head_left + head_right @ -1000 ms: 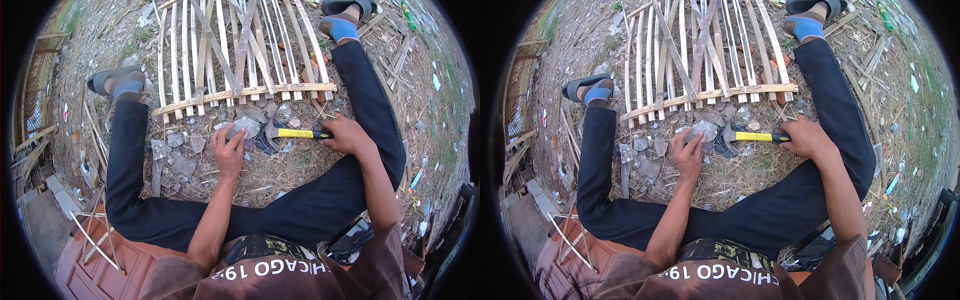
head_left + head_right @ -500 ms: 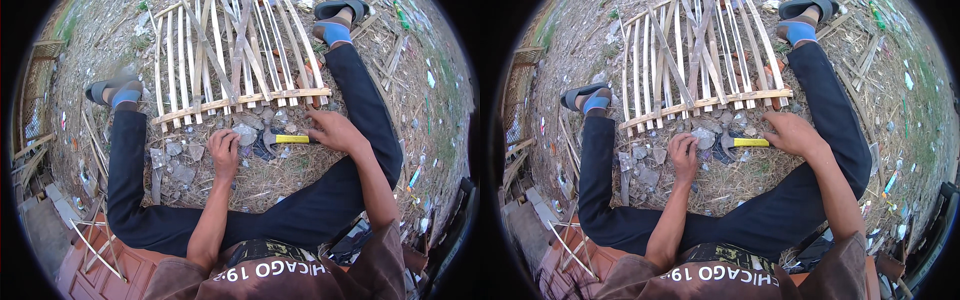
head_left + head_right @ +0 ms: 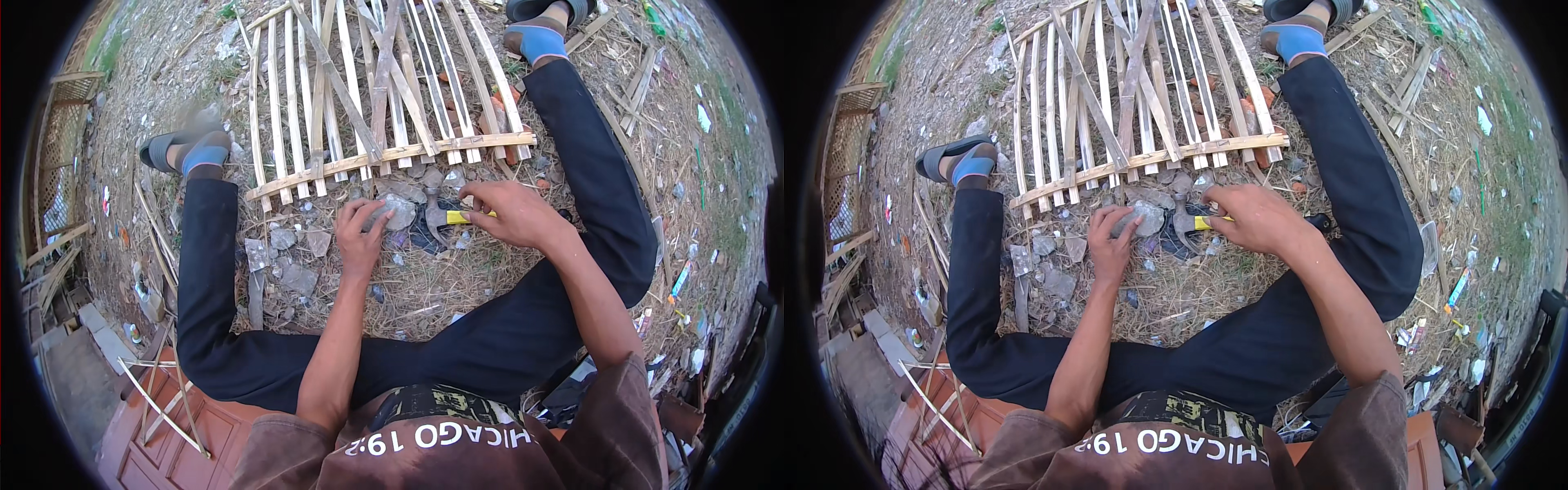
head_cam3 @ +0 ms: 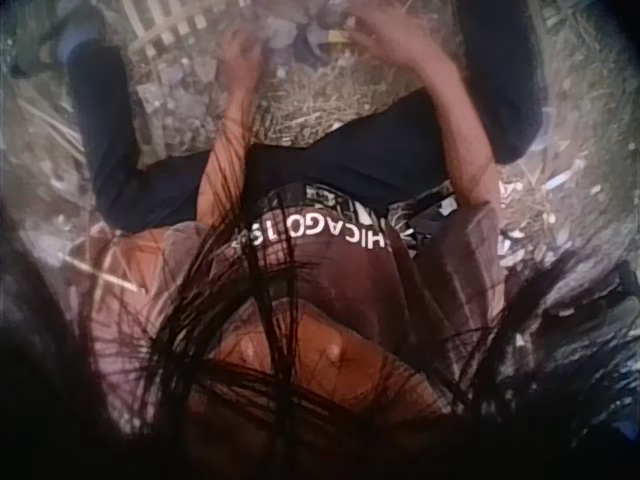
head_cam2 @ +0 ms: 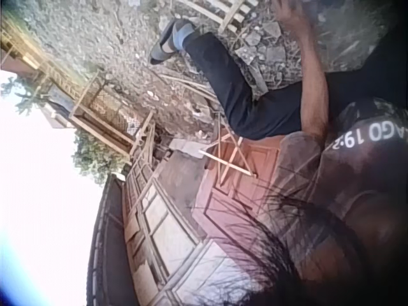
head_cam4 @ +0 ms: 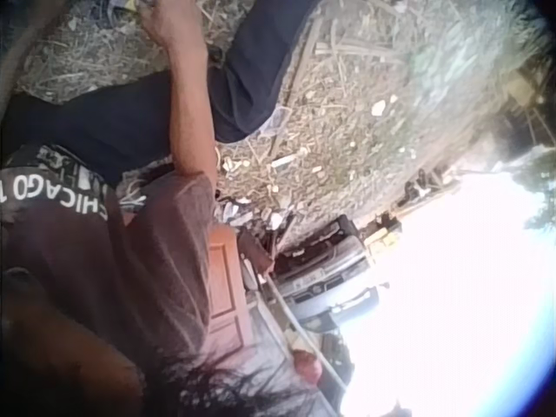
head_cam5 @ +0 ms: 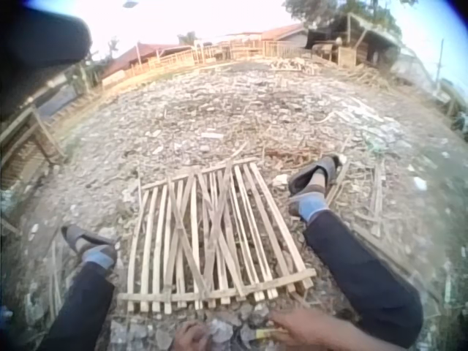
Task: The person uses a hammer to drive small metal fasteners into thin wood slats. They pick up the fasteners from a small plastic container and position them by hand before striking them with the hammer while sitting on the ground.
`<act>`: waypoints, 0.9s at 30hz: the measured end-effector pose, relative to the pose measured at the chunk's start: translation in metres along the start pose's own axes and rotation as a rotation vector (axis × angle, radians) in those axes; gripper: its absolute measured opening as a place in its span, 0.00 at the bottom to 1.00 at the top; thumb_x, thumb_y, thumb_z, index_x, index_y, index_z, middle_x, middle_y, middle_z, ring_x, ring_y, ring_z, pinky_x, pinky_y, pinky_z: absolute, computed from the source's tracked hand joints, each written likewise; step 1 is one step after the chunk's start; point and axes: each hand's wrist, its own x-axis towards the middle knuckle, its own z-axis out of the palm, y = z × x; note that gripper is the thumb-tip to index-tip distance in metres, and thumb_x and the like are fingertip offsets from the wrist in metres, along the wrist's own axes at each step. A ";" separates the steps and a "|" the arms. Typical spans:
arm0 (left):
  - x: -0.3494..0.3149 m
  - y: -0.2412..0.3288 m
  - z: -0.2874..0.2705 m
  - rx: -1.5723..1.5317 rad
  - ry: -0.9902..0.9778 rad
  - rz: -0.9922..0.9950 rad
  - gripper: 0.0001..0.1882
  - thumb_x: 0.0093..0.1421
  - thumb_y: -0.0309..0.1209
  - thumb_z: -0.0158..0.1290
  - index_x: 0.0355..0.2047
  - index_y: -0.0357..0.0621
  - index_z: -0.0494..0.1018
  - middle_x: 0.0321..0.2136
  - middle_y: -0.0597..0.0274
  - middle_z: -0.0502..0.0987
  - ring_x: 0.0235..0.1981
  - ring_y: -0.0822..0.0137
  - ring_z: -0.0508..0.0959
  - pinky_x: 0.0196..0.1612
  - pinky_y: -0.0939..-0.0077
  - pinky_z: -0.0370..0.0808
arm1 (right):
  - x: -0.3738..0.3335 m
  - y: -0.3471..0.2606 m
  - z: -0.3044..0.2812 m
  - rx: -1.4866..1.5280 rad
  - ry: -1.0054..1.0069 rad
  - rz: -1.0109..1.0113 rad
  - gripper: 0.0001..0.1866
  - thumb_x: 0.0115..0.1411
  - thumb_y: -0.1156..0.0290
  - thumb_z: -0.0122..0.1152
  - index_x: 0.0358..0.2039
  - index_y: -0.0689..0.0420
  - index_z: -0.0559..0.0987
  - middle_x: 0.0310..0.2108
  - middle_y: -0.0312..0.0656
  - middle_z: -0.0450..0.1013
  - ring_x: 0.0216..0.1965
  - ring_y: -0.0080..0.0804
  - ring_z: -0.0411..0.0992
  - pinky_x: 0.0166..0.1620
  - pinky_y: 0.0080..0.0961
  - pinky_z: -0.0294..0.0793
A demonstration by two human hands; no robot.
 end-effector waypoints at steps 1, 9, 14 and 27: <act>0.003 -0.003 -0.001 -0.047 -0.008 -0.024 0.11 0.51 0.29 0.69 0.36 0.47 0.84 0.35 0.64 0.80 0.40 0.61 0.78 0.47 0.65 0.70 | 0.000 0.001 0.000 0.010 -0.003 0.001 0.16 0.64 0.66 0.61 0.49 0.59 0.77 0.31 0.48 0.78 0.36 0.47 0.78 0.41 0.42 0.75; 0.011 -0.010 -0.006 -0.007 0.004 0.036 0.08 0.55 0.29 0.67 0.35 0.43 0.83 0.33 0.62 0.82 0.37 0.61 0.79 0.41 0.67 0.71 | 0.005 -0.002 0.005 0.019 0.017 -0.010 0.15 0.64 0.66 0.61 0.48 0.59 0.77 0.31 0.48 0.78 0.36 0.49 0.78 0.41 0.43 0.75; 0.014 -0.013 -0.009 0.082 0.002 0.156 0.06 0.59 0.28 0.64 0.36 0.41 0.82 0.34 0.58 0.82 0.38 0.59 0.80 0.44 0.66 0.71 | 0.011 -0.008 0.006 -0.003 0.017 -0.025 0.16 0.63 0.65 0.62 0.48 0.59 0.77 0.32 0.48 0.79 0.37 0.48 0.78 0.42 0.44 0.75; -0.003 0.068 -0.010 -0.712 -0.234 -0.476 0.11 0.70 0.35 0.55 0.37 0.38 0.75 0.34 0.64 0.75 0.37 0.68 0.74 0.44 0.70 0.71 | -0.004 -0.050 0.045 0.498 0.325 -0.046 0.17 0.62 0.62 0.64 0.44 0.62 0.82 0.30 0.50 0.80 0.32 0.46 0.80 0.38 0.39 0.77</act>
